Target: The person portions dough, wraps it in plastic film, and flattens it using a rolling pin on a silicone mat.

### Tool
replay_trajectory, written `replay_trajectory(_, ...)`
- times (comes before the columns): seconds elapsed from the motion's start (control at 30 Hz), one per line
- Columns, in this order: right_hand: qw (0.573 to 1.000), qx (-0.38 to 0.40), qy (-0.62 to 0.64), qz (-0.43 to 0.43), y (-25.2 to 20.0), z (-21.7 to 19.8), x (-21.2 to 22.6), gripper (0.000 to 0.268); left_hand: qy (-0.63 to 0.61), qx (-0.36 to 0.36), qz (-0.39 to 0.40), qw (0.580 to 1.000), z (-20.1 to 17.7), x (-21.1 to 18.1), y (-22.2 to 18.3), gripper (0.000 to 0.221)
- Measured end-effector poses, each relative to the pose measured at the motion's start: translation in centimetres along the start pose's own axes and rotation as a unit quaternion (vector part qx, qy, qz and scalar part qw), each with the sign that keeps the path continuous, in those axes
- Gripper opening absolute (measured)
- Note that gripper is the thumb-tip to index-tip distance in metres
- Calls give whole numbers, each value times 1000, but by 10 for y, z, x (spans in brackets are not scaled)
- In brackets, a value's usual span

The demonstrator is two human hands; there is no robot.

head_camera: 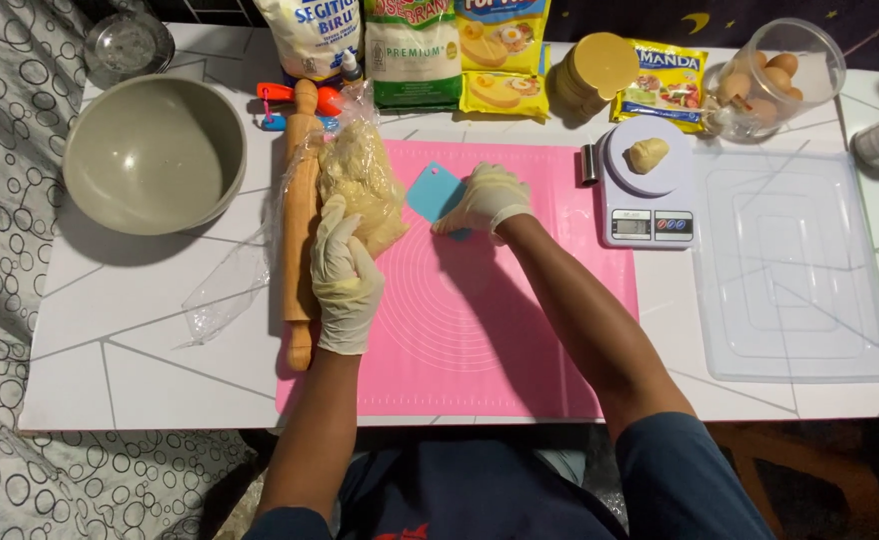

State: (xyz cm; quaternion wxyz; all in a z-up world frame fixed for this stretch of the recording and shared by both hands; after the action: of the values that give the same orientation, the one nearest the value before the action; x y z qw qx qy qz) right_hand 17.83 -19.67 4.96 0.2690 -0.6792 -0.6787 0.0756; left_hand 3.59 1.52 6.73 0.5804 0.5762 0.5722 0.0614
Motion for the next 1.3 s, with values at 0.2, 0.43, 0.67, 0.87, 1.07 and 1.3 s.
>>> replay_trajectory(0.2, 956, -24, 253, -148, 9, 33, -5, 54, 35, 90, -17, 995, -10, -5, 2, 28)
replay_trajectory(0.43, 892, -93, 334, -292, -29, 5, -9, 23, 206, 189, 34, 959, -25, 11, 66, 25)
replay_trajectory(0.67, 804, -165, 221, -527, -65, 36, 43, 8, 227, 348, 10, 910, 41, 92, 82, 75)
replay_trajectory(0.87, 671, -278, 132, -674, -92, 41, 76, 12, 180, 347, 76, 917, 58, 123, 80, 80)
replay_trajectory(1.07, 710, -237, 56, -661, -104, 33, 98, 27, 132, 341, 121, 923, 48, 89, 79, 73)
replay_trajectory(1.3, 773, -170, -17, -611, -49, 83, 87, 32, 192, 377, 108, 900, 81, 148, 63, 90)
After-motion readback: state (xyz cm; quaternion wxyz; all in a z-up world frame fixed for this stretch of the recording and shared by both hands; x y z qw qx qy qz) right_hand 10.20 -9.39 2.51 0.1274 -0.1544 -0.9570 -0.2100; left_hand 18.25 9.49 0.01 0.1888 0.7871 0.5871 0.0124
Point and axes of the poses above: each hand's wrist, its own y-axis towards the middle knuckle, its own z-axis out of the palm, x = y × z, the point moved 7 cm from there along y, towards the middle knuckle, and after that the axes turned 5 degrees about -z, right-handed, at the moved point
